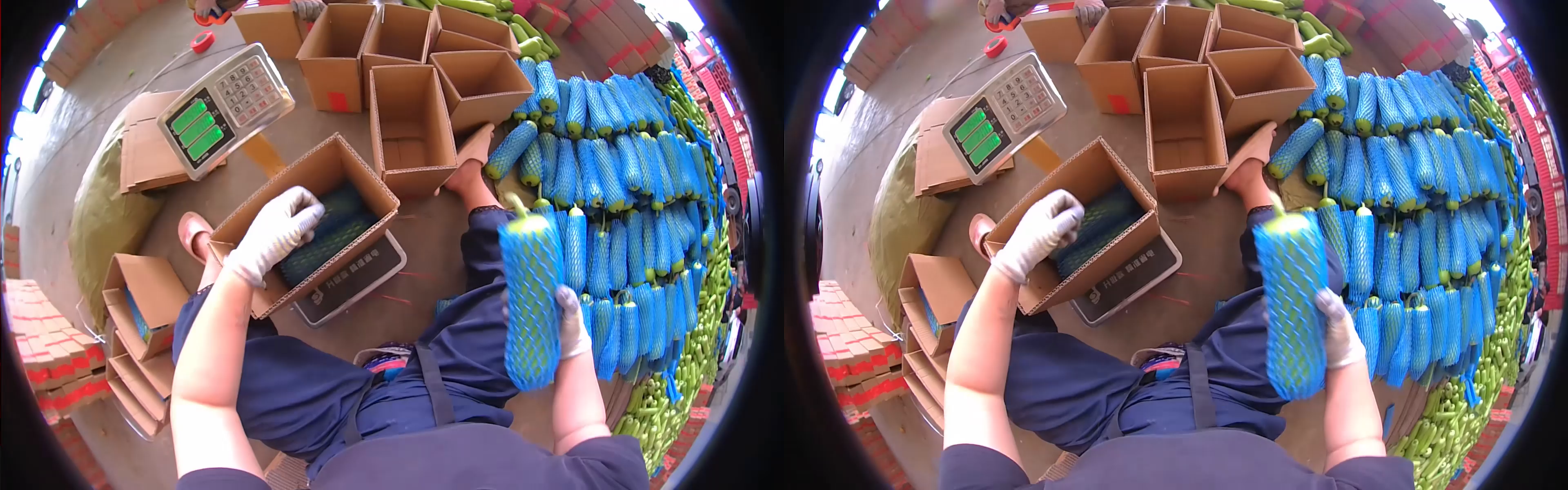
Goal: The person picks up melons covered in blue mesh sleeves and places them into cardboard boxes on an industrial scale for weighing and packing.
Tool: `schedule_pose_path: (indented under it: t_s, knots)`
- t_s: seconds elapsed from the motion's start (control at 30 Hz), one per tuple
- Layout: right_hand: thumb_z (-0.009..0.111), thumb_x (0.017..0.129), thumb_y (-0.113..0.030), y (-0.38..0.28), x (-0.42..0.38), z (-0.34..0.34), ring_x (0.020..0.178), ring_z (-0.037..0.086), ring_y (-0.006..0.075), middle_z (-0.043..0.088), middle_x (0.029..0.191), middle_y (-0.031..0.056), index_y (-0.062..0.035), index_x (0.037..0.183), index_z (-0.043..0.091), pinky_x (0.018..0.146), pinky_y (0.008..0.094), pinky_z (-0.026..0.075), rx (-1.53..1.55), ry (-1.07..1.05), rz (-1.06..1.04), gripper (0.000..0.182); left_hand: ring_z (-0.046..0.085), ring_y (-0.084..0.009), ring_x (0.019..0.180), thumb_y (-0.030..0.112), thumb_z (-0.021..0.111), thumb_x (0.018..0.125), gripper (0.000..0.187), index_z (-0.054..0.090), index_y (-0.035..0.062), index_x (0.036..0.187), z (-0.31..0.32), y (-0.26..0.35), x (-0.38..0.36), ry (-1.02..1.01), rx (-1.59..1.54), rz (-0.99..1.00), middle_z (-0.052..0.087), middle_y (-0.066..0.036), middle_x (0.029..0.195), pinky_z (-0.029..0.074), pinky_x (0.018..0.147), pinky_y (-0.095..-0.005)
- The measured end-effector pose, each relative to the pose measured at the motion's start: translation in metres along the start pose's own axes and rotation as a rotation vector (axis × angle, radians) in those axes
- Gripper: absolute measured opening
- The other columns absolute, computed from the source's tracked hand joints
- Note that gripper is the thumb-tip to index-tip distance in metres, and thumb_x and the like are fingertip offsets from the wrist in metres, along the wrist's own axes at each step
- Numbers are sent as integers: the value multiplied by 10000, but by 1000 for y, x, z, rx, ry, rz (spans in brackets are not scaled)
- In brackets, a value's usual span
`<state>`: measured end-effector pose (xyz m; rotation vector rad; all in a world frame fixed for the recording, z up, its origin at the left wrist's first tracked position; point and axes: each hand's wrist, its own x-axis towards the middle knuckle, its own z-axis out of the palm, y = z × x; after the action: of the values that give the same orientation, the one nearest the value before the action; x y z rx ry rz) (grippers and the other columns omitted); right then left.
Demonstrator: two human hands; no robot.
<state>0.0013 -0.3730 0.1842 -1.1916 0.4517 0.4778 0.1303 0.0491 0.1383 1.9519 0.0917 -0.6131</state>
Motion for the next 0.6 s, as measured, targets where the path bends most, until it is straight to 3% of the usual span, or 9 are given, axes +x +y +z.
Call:
schedule_pose_path:
  t_s: [0.07, 0.1, 0.17, 0.2, 0.27, 0.33, 0.43, 0.53, 0.6]
  knots:
    - [616, 877, -577, -18, 25, 50, 1052, 639, 274, 626, 1226, 172, 1, 1401, 479, 977, 408, 509, 3, -97, -36, 792, 620, -197, 1002, 385, 659, 895, 603, 502, 11, 1341, 15, 35, -22, -77, -419, 123, 617, -110, 1168, 513, 875, -346]
    - [580, 974, -464, -29, 32, 88, 1136, 595, 185, 597, 1290, 107, 16, 1403, 467, 965, 340, 497, 15, -158, -98, 654, 594, -206, 1132, 445, 687, 877, 757, 423, 12, 1439, 25, 56, -36, -142, -567, 208, 574, -126, 1291, 494, 960, -364]
    - [620, 948, -506, -27, 56, 128, 1273, 501, 218, 481, 1418, 129, -11, 1515, 314, 1074, 370, 410, -91, -377, -339, 813, 482, -241, 1321, 359, 727, 846, 874, 304, -16, 1514, 31, 78, -56, -419, -916, 225, 458, -153, 1461, 373, 1109, -374]
    - [662, 913, -530, -31, 57, 146, 1299, 488, 245, 437, 1465, 149, -32, 1559, 228, 1112, 396, 365, 101, -535, -168, 925, 467, -257, 1340, 387, 742, 825, 918, 300, -21, 1519, 31, 74, -48, -301, -615, 443, 476, -150, 1454, 330, 1144, -379]
    - [718, 845, -578, -40, 56, 157, 1331, 472, 257, 430, 1487, 167, -44, 1568, 215, 1118, 410, 365, 87, -659, -227, 1030, 506, -237, 1296, 379, 762, 807, 912, 329, -16, 1505, 0, 69, -60, -149, -723, 277, 518, -127, 1414, 370, 1121, -366]
    - [728, 803, -633, -46, 49, 148, 1331, 480, 260, 452, 1478, 174, -29, 1559, 235, 1113, 397, 369, -36, -523, -372, 1086, 529, -218, 1265, 318, 793, 782, 906, 344, -1, 1501, -25, 71, -62, -54, -686, 279, 527, -111, 1407, 394, 1101, -355]
    - [648, 874, -619, -36, 60, 95, 1192, 605, 283, 567, 1351, 199, 7, 1495, 358, 1063, 395, 418, -212, -191, -597, 929, 514, -214, 1284, 171, 825, 731, 935, 335, 27, 1514, -42, 53, -52, 48, -513, 269, 517, -107, 1414, 381, 1113, -360]
    - [680, 908, -462, -32, 53, 38, 1114, 639, 255, 599, 1283, 199, 40, 1462, 391, 1025, 388, 464, -230, 55, -664, 802, 430, -227, 1366, 74, 804, 690, 998, 280, 30, 1538, -39, 24, -36, -86, -191, 180, 474, -117, 1447, 315, 1157, -348]
    - [667, 928, -417, -27, 42, 3, 1090, 644, 242, 607, 1277, 183, 31, 1454, 410, 1014, 375, 468, -289, 191, -716, 737, 431, -229, 1362, 120, 811, 688, 1006, 277, 31, 1537, -26, -8, -22, -201, -66, 177, 479, -130, 1440, 310, 1159, -337]
